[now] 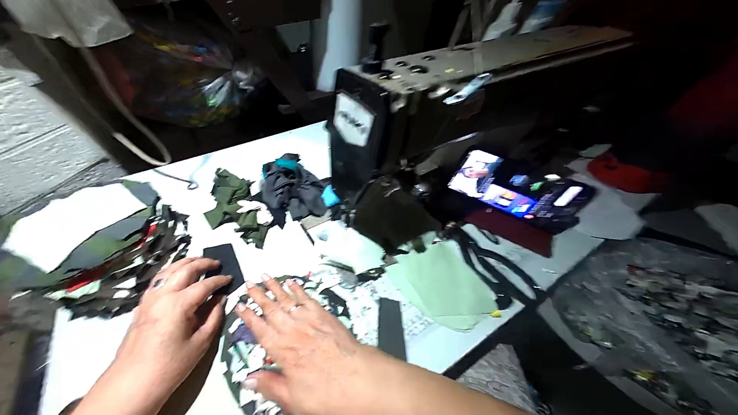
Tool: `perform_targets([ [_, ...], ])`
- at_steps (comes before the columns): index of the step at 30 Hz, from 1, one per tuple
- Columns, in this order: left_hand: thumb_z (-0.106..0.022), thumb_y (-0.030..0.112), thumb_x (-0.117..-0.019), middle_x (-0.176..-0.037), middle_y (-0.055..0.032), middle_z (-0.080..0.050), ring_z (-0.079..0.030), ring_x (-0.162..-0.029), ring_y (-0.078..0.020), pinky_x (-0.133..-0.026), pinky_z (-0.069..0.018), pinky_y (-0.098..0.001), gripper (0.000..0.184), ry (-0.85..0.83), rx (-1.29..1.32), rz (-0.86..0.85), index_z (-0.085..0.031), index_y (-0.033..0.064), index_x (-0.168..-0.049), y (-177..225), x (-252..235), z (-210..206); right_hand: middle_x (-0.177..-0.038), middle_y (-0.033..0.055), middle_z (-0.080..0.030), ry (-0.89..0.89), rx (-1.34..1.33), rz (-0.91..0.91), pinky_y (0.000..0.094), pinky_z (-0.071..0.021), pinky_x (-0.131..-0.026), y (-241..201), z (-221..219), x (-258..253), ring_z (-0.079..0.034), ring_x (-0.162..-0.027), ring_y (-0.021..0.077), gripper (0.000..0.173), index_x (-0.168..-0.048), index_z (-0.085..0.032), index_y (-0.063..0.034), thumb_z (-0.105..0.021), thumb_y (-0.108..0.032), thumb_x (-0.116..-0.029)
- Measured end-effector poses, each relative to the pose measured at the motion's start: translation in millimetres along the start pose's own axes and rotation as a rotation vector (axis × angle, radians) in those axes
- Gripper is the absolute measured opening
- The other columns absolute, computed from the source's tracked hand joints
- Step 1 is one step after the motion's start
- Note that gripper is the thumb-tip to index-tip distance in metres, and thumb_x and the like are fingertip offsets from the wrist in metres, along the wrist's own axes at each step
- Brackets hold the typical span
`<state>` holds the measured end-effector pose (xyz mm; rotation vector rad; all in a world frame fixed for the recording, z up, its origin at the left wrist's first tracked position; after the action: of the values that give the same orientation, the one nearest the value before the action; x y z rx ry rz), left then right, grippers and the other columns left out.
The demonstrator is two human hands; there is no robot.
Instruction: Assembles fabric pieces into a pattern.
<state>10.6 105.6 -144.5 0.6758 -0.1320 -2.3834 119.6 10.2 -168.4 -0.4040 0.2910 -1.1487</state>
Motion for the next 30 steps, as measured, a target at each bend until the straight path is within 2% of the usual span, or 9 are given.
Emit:
perform_targets([
  [3, -0.059, 0.029, -0.0917, -0.123, -0.0047, -0.069, -0.059, -0.126, -0.0253, -0.110, -0.0437, -0.0551, 0.030, -0.022, -0.016, 0.001, -0.078, 0.0137, -0.109, 5.8, -0.7, 3.8, -0.170, 0.0114, -0.024, -0.036, 0.005, -0.011, 0.0566, -0.0096, -0.127, -0.1, 2.7, 3.7, -0.012, -0.160, 0.0278, 0.072, -0.163, -0.029, -0.0114, -0.040, -0.054, -0.1067],
  [6, -0.060, 0.028, -0.0922, -0.122, -0.0032, -0.069, -0.060, -0.126, -0.0227, -0.114, -0.0402, -0.0561, 0.028, -0.040, -0.019, 0.014, -0.078, 0.0142, -0.109, 9.8, -2.4, 6.2, -0.169, 0.0104, -0.029, 0.129, 0.118, 0.038, 0.0553, -0.0156, -0.127, -2.4, 10.7, 11.7, -0.016, -0.159, 0.0264, 0.073, -0.161, -0.036, -0.0106, -0.030, -0.060, -0.1062],
  [9, -0.061, 0.026, -0.0933, -0.123, -0.0027, -0.069, -0.059, -0.128, -0.0230, -0.116, -0.0372, -0.0585, 0.028, -0.062, -0.017, 0.023, -0.078, 0.0139, -0.111, 12.3, -2.5, 6.8, -0.170, 0.0118, -0.025, 0.122, 0.187, 0.022, 0.0530, -0.0138, -0.128, 2.6, 5.1, 15.1, -0.014, -0.159, 0.0271, 0.079, -0.161, -0.034, -0.0076, -0.026, -0.063, -0.1056],
  [16, -0.059, 0.032, -0.0969, -0.123, -0.0020, -0.070, -0.061, -0.125, -0.0219, -0.116, -0.0349, -0.0623, 0.030, -0.053, -0.047, 0.047, -0.077, 0.0144, -0.114, 12.3, -3.4, 5.6, -0.169, 0.0133, -0.026, 0.096, 0.214, -0.001, 0.0541, -0.0141, -0.127, 5.1, -0.5, 15.6, -0.016, -0.159, 0.0292, 0.080, -0.160, -0.036, -0.0057, -0.026, -0.063, -0.1053],
  [19, -0.058, 0.035, -0.0966, -0.122, -0.0002, -0.070, -0.062, -0.124, -0.0213, -0.115, -0.0363, -0.0617, 0.031, -0.035, -0.064, 0.056, -0.077, 0.0167, -0.112, 10.6, -6.0, 2.9, -0.170, 0.0145, -0.023, 0.053, 0.156, -0.013, 0.0555, -0.0126, -0.127, 6.0, 0.0, 15.9, -0.014, -0.159, 0.0307, 0.080, -0.162, -0.030, -0.0046, -0.030, -0.061, -0.1058],
  [22, -0.060, 0.035, -0.0959, -0.116, 0.0002, -0.072, -0.064, -0.120, -0.0217, -0.112, -0.0393, -0.0624, 0.026, -0.005, -0.092, 0.052, -0.078, 0.0181, -0.105, 7.0, -7.1, 0.8, -0.170, 0.0160, -0.021, -0.010, 0.087, -0.026, 0.0565, -0.0108, -0.127, 4.6, -1.5, 13.8, -0.013, -0.159, 0.0326, 0.080, -0.163, -0.026, -0.0039, -0.036, -0.059, -0.1054],
  [25, -0.061, 0.026, -0.0908, -0.105, -0.0026, -0.073, -0.069, -0.108, -0.0247, -0.105, -0.0456, -0.0612, 0.018, 0.019, -0.153, 0.005, -0.076, 0.0152, -0.093, 10.6, -15.2, -1.4, -0.169, 0.0197, -0.024, -0.006, 0.044, -0.004, 0.0562, -0.0094, -0.127, 5.1, -0.6, 10.9, -0.016, -0.158, 0.0362, 0.080, -0.161, -0.028, -0.0016, -0.045, -0.056, -0.1043],
  [27, -0.059, 0.027, -0.0890, -0.100, -0.0030, -0.073, -0.070, -0.102, -0.0245, -0.100, -0.0494, -0.0584, 0.021, -0.010, -0.175, -0.011, -0.075, 0.0141, -0.091, 11.5, -21.1, -2.3, -0.169, 0.0206, -0.023, -0.008, 0.030, 0.006, 0.0561, -0.0086, -0.127, 6.0, -1.4, 9.1, -0.016, -0.158, 0.0373, 0.080, -0.161, -0.029, -0.0011, -0.047, -0.054, -0.1041],
  [30, -0.054, 0.034, -0.0909, -0.096, -0.0038, -0.074, -0.071, -0.092, -0.0183, -0.081, -0.0576, -0.0470, 0.031, -0.036, 0.031, 0.073, -0.074, 0.0108, -0.096, 6.2, -33.2, 6.5, -0.169, 0.0216, -0.022, -0.019, 0.002, 0.012, 0.0567, -0.0068, -0.127, 7.2, -1.5, 6.9, -0.014, -0.158, 0.0381, 0.080, -0.161, -0.028, -0.0009, -0.049, -0.052, -0.1043],
])
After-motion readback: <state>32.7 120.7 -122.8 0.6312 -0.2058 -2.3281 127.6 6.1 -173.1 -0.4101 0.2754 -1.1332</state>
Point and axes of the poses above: each hand's wrist, its own x-axis away from the middle knuckle, its own z-axis out of the back of the hand, y = z × x, the point moved 9 cm from there along -x, towards the middle knuckle
